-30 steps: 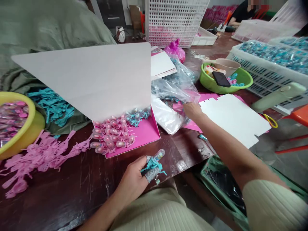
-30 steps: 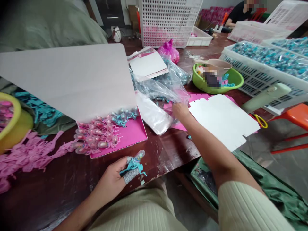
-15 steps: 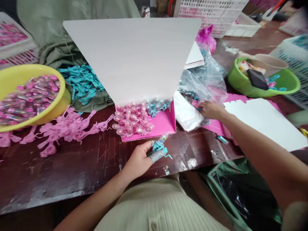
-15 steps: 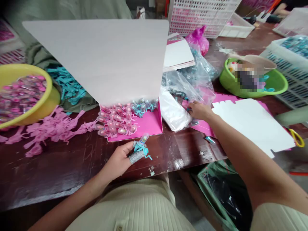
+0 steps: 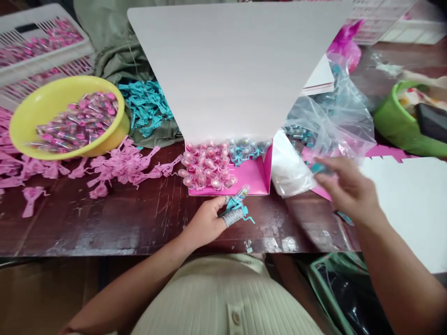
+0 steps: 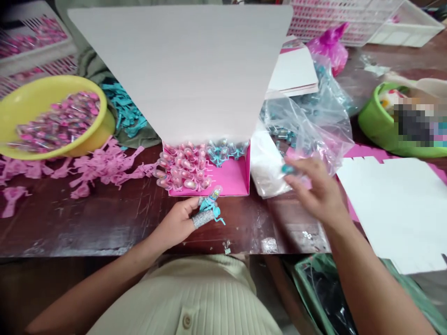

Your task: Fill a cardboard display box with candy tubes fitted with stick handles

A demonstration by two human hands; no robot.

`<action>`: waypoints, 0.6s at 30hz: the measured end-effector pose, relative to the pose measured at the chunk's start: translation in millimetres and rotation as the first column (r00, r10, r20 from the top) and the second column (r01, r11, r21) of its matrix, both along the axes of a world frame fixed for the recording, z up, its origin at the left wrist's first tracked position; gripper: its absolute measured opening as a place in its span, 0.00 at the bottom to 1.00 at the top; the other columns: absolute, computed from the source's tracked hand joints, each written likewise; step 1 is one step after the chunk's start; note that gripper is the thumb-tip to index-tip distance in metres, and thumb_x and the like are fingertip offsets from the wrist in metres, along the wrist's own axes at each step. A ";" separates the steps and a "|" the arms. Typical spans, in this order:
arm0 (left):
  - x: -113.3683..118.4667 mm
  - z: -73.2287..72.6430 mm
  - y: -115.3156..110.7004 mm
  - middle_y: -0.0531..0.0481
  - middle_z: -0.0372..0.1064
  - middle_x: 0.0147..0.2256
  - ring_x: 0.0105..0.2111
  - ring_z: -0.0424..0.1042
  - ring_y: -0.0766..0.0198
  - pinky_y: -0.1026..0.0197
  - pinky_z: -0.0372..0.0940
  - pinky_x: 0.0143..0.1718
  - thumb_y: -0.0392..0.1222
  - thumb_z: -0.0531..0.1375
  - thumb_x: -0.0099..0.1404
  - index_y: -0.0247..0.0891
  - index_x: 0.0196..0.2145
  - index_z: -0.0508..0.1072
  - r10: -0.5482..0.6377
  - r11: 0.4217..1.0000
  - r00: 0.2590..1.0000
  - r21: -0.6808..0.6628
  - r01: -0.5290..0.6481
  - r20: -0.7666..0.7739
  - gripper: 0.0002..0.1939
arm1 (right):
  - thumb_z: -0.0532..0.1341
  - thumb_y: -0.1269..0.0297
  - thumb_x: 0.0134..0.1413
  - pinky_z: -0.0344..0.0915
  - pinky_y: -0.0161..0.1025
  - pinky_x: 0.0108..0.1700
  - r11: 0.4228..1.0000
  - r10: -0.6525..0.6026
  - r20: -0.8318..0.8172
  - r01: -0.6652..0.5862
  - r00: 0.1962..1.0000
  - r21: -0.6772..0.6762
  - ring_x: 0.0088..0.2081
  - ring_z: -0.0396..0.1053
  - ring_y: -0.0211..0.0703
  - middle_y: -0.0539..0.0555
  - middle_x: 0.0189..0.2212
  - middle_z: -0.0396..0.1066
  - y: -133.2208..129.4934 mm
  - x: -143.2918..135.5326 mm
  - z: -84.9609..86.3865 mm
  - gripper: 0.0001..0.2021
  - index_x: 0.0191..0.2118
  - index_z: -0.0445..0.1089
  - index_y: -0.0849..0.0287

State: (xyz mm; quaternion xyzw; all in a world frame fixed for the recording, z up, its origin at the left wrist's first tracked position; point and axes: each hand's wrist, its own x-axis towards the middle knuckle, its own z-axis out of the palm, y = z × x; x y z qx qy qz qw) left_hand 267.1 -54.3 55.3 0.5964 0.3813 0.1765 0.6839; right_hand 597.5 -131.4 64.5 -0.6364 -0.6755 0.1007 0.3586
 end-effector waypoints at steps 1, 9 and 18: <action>2.2 1.1 -0.1 0.48 0.77 0.39 0.40 0.73 0.60 0.60 0.67 0.47 0.52 0.68 0.64 0.36 0.40 0.77 -0.006 1.000 1.000 0.005 0.006 0.004 0.16 | 0.62 0.60 0.66 0.72 0.47 0.48 0.993 0.113 0.009 -0.112 0.994 -0.023 0.44 0.74 0.47 0.55 0.46 0.74 -1.2 -14.8 5.4 0.19 0.61 0.67 0.45; 15.6 10.4 -2.6 0.49 0.77 0.43 0.43 0.73 0.59 0.59 0.67 0.49 0.44 0.64 0.66 0.38 0.45 0.77 -0.065 0.988 0.998 0.141 0.064 0.000 0.12 | 0.62 0.61 0.67 0.74 0.40 0.47 0.896 0.415 -0.149 -0.432 0.897 -0.101 0.45 0.76 0.44 0.56 0.44 0.77 3.5 -84.9 15.7 0.11 0.52 0.71 0.54; 9.1 4.7 -15.0 0.46 0.73 0.38 0.38 0.71 0.60 0.61 0.64 0.42 0.41 0.60 0.70 0.37 0.40 0.78 0.016 0.802 0.991 0.594 0.064 -0.129 0.07 | 0.54 0.50 0.71 0.65 0.30 0.22 0.859 0.051 -0.609 -0.346 0.791 -0.378 0.21 0.66 0.33 0.47 0.23 0.68 -11.1 -105.5 6.5 0.18 0.34 0.68 0.58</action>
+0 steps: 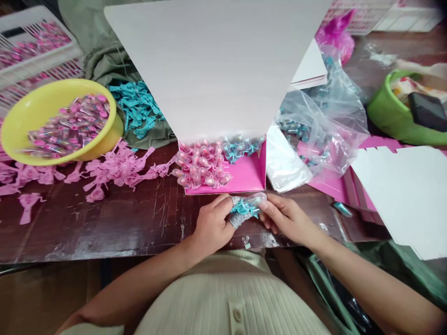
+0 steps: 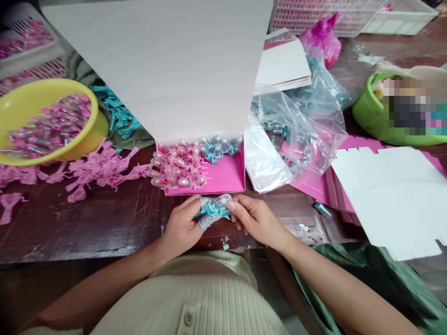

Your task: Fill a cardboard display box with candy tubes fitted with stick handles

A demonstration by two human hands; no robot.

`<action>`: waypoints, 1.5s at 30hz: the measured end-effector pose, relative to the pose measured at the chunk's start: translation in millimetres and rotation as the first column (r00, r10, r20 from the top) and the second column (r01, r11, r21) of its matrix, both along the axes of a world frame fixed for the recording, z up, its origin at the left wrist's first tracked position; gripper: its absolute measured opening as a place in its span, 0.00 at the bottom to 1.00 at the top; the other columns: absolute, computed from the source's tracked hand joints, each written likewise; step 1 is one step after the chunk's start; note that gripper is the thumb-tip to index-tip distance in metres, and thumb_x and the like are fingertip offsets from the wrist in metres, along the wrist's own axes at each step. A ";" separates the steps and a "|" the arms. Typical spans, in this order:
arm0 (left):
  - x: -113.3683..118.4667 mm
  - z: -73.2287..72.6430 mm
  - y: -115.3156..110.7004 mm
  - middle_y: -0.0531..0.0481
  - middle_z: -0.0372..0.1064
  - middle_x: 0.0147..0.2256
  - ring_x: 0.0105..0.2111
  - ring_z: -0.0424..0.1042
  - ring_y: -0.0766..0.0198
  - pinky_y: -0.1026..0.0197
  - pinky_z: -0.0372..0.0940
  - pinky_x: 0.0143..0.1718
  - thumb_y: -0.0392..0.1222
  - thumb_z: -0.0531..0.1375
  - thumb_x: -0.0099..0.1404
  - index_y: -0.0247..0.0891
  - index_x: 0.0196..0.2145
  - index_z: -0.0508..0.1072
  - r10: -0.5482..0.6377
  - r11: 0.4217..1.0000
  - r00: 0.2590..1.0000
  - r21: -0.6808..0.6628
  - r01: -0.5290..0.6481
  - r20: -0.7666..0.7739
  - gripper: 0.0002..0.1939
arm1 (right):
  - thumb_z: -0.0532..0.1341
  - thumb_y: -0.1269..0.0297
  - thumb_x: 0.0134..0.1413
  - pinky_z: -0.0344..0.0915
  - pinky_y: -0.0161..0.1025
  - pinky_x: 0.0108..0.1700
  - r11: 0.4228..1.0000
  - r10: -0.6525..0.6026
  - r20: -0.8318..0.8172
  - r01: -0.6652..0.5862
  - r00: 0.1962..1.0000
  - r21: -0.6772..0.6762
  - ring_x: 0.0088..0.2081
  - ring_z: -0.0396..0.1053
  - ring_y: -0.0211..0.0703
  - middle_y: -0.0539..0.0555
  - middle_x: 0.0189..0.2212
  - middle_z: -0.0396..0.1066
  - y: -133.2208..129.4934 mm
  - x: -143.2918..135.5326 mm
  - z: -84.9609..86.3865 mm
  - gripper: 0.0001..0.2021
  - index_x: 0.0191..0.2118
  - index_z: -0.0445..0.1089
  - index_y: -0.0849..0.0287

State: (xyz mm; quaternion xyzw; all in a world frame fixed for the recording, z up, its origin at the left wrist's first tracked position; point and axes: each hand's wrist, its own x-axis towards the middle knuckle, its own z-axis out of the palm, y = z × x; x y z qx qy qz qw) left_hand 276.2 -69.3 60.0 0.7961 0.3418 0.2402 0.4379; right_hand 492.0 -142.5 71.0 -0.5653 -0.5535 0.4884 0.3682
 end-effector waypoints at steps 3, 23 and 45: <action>0.3 3.3 5.0 0.48 0.75 0.41 0.42 0.72 0.60 0.62 0.65 0.45 0.42 0.62 0.70 0.38 0.46 0.77 -0.022 0.990 0.997 -0.135 0.032 0.076 0.09 | 0.61 0.51 0.66 0.72 0.34 0.33 0.988 -0.017 0.107 0.001 0.994 0.152 0.32 0.73 0.38 0.53 0.37 0.76 -5.4 4.9 3.0 0.16 0.50 0.71 0.56; -22.9 25.6 11.7 0.49 0.70 0.33 0.34 0.68 0.63 0.63 0.61 0.37 0.45 0.61 0.70 0.36 0.34 0.74 -0.028 0.998 0.998 0.054 0.030 -0.050 0.10 | 0.57 0.68 0.69 0.75 0.41 0.47 0.874 -0.025 0.484 -0.215 0.875 0.435 0.44 0.76 0.44 0.56 0.43 0.74 -9.9 -9.5 17.8 0.12 0.56 0.65 0.53; -51.0 27.0 -1.1 0.50 0.69 0.34 0.31 0.65 0.65 0.64 0.55 0.30 0.39 0.57 0.70 0.37 0.34 0.73 -0.187 0.966 0.953 0.132 0.223 -0.239 0.07 | 0.53 0.62 0.72 0.66 0.36 0.31 0.898 0.226 0.395 -0.348 0.890 0.270 0.27 0.67 0.38 0.50 0.26 0.67 -6.3 -37.7 23.9 0.13 0.33 0.65 0.57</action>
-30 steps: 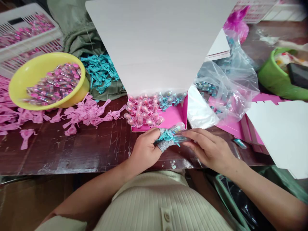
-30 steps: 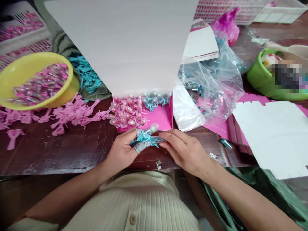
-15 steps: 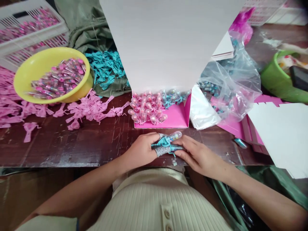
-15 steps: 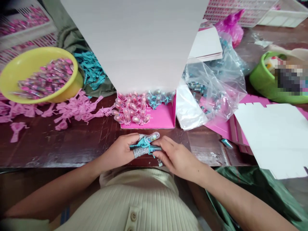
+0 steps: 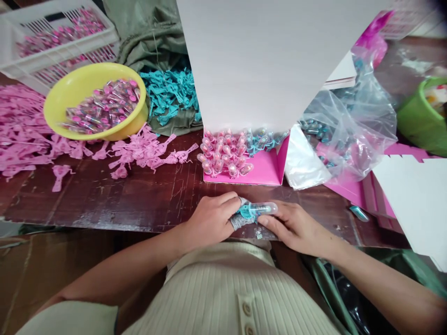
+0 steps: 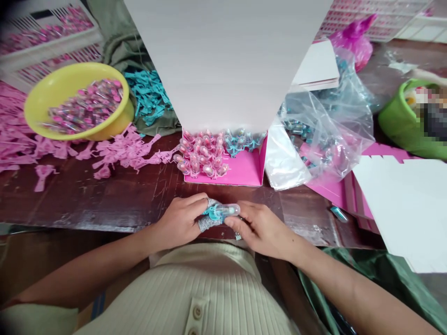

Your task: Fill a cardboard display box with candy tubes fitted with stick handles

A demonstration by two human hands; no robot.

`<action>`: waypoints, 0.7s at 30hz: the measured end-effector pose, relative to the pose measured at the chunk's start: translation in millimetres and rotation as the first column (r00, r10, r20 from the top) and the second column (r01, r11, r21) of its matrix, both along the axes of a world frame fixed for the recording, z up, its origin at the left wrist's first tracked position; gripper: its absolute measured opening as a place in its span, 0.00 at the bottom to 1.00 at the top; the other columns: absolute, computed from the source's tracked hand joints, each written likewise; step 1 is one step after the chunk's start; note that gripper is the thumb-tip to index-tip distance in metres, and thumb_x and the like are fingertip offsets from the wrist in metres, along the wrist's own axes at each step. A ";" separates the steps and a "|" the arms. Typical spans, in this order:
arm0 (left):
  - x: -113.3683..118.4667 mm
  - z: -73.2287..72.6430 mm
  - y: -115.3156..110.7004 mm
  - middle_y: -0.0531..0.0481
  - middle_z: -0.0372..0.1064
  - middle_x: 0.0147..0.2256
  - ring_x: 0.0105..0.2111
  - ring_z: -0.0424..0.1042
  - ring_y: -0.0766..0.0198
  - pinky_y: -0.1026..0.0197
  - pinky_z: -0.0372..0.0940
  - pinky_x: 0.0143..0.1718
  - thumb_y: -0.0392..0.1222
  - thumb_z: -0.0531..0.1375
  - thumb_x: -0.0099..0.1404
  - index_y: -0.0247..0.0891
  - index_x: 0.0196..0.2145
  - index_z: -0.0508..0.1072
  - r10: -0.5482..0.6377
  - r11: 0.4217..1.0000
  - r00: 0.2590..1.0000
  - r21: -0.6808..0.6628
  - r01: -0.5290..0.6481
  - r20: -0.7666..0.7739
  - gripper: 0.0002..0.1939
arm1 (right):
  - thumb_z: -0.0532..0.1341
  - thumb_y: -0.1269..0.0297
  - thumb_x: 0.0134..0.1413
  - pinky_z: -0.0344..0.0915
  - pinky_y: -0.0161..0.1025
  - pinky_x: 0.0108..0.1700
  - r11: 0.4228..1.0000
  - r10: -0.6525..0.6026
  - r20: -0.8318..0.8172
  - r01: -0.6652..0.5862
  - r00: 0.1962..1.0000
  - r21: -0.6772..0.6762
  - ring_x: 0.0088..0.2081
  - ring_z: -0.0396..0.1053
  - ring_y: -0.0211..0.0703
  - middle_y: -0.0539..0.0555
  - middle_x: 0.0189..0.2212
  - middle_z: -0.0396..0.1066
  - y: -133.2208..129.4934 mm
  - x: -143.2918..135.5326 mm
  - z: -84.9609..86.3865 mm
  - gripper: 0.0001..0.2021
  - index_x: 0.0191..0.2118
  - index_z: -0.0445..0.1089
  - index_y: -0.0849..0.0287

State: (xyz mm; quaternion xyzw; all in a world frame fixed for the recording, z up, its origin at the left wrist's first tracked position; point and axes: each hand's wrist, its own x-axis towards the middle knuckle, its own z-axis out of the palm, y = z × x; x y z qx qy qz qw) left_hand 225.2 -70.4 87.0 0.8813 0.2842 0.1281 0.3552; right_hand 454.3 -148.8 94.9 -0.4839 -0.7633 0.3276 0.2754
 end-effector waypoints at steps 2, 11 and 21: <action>4.4 1.3 3.2 0.50 0.70 0.33 0.33 0.67 0.64 0.64 0.59 0.34 0.43 0.59 0.70 0.36 0.34 0.74 0.052 0.978 0.994 -0.206 -0.031 0.095 0.10 | 0.54 0.60 0.72 0.67 0.35 0.33 0.996 -0.016 -0.071 0.010 0.997 -0.091 0.30 0.70 0.38 0.50 0.29 0.71 2.4 5.7 5.9 0.11 0.38 0.68 0.56; 14.1 9.7 9.4 0.52 0.75 0.34 0.35 0.70 0.63 0.64 0.64 0.39 0.48 0.65 0.65 0.36 0.38 0.80 0.236 0.771 0.963 -0.627 -0.106 0.127 0.12 | 0.57 0.61 0.70 0.71 0.35 0.39 0.987 -0.059 0.053 0.050 0.997 0.151 0.35 0.75 0.39 0.52 0.37 0.77 4.9 28.8 6.1 0.07 0.47 0.70 0.55; 39.7 31.7 17.4 0.51 0.70 0.25 0.22 0.68 0.67 0.66 0.65 0.24 0.47 0.55 0.70 0.36 0.33 0.71 -0.114 0.597 0.993 -0.800 0.055 -0.018 0.13 | 0.61 0.63 0.67 0.73 0.37 0.53 0.959 0.236 0.046 -0.240 0.971 0.150 0.58 0.72 0.43 0.56 0.66 0.64 19.2 74.0 35.1 0.24 0.66 0.64 0.45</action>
